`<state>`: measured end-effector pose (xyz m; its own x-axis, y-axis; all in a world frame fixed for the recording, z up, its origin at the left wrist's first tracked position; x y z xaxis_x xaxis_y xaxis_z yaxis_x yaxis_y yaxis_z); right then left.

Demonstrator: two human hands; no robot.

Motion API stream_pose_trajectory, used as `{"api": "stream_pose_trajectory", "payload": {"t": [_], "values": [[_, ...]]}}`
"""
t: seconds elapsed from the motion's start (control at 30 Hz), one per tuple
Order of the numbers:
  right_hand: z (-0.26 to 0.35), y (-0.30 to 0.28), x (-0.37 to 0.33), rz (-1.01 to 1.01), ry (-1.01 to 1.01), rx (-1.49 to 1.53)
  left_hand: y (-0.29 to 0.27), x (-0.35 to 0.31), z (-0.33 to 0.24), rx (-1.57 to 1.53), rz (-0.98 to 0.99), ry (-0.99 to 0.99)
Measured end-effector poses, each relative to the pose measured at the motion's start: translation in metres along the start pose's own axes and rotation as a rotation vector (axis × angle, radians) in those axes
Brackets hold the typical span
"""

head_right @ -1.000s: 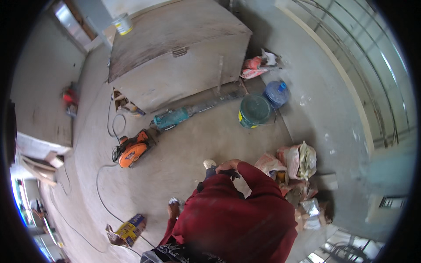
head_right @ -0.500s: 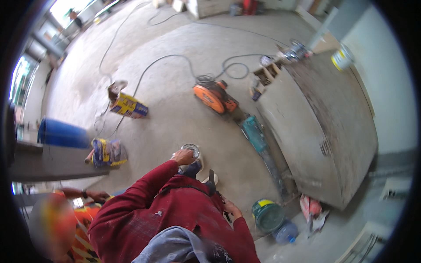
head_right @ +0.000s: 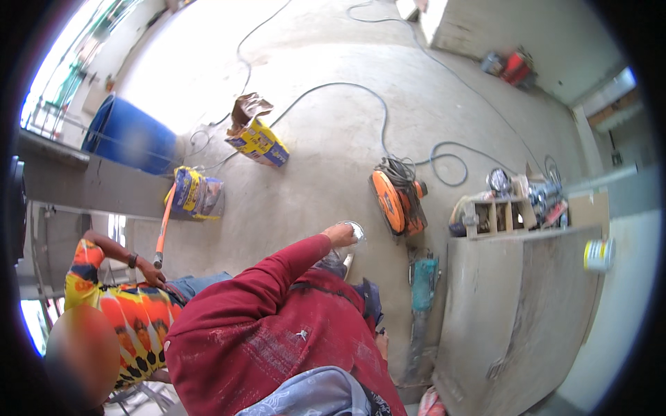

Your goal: The person opens a cardboard box, places bubble wrap and a small item inside, then closes and tapes the box. They move the sealed box aside and later walk through the room carrying a water bottle and phone.

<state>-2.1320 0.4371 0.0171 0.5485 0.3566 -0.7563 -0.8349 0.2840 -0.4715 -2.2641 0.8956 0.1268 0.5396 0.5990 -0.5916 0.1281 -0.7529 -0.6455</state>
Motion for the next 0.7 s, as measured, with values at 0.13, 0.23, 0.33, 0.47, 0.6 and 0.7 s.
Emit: {"api": "stream_pose_trajectory", "payload": {"t": [0.13,0.23,0.33,0.47,0.6,0.7], "values": [[0.064,-0.015,0.057,0.108,-0.074,-0.136,-0.035,0.012,0.063,-0.059,-0.109,-0.138],[0.134,-0.020,0.109,0.215,-0.165,-0.270,-0.061,-0.004,0.118,-0.114,-0.133,-0.338],[0.231,-0.009,0.159,0.352,-0.288,-0.409,-0.078,-0.035,0.195,-0.209,-0.159,-0.573],[0.378,0.016,0.230,0.530,-0.470,-0.630,-0.085,-0.087,0.265,-0.407,-0.208,-0.895],[0.542,0.034,0.281,0.506,-0.610,-1.101,-0.079,-0.107,0.277,-0.647,-0.295,-1.011],[0.678,0.060,0.324,0.477,-0.614,-1.004,-0.041,-0.059,0.268,-0.701,-0.228,-0.998]]}}
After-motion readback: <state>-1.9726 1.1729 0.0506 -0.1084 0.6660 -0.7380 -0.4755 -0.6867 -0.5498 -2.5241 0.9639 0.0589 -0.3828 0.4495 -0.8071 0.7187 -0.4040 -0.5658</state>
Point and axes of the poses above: each hand's wrist, its own x-axis towards the middle knuckle, its own y-axis out of the palm, z = x × y, the point moved 9 cm from there along x, towards the middle knuckle, and after that the axes turned 7 degrees about -y, right-handed, at the moved point
